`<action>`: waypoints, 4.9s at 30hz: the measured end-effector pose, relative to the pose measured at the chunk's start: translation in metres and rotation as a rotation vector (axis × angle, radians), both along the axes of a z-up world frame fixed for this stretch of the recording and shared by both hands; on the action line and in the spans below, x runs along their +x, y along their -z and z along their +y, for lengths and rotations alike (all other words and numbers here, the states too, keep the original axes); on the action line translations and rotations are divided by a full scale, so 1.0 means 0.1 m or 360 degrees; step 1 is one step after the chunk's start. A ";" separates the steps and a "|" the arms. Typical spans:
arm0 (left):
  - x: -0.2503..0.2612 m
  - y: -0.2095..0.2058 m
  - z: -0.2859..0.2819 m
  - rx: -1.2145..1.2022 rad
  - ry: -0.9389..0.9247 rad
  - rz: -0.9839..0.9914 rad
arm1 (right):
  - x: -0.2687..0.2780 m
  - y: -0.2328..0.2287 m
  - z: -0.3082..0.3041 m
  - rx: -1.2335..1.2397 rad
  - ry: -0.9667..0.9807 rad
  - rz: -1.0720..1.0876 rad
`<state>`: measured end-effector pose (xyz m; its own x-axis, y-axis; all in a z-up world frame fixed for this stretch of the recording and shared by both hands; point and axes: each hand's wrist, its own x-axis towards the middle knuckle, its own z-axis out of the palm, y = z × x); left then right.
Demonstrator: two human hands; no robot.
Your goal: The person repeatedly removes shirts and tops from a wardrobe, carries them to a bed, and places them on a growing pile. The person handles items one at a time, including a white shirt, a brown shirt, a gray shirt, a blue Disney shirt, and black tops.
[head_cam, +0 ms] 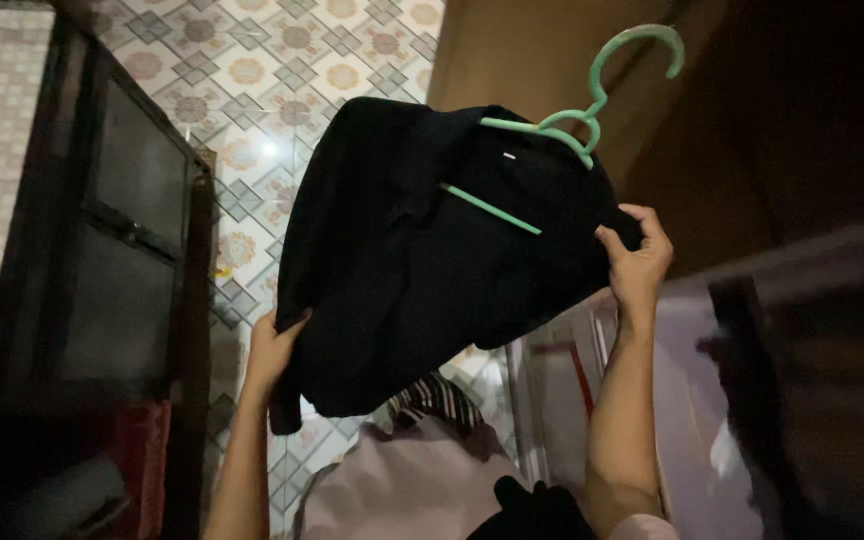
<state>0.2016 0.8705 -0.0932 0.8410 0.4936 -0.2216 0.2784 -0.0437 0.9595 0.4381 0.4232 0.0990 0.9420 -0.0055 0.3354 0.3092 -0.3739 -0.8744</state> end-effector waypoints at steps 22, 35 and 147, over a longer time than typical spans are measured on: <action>4.28 -1.96 2.31 0.1339 -0.1012 -0.0555 | 3.74 -0.77 4.36 -0.0337 -0.0897 -0.0282; 6.05 -2.48 3.97 0.0819 -0.0511 -0.0875 | 5.49 -0.50 6.01 -0.0406 -0.0610 -0.0384; 22.36 -2.11 19.62 0.0757 -0.1874 0.0181 | 25.03 -1.09 26.04 0.0496 -0.2284 -0.0258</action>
<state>2.4378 2.8328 0.1175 -0.1691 0.9755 0.1403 0.4622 -0.0472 0.8855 2.9413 3.0273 0.2084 0.1570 0.7877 0.5957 0.3437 0.5219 -0.7807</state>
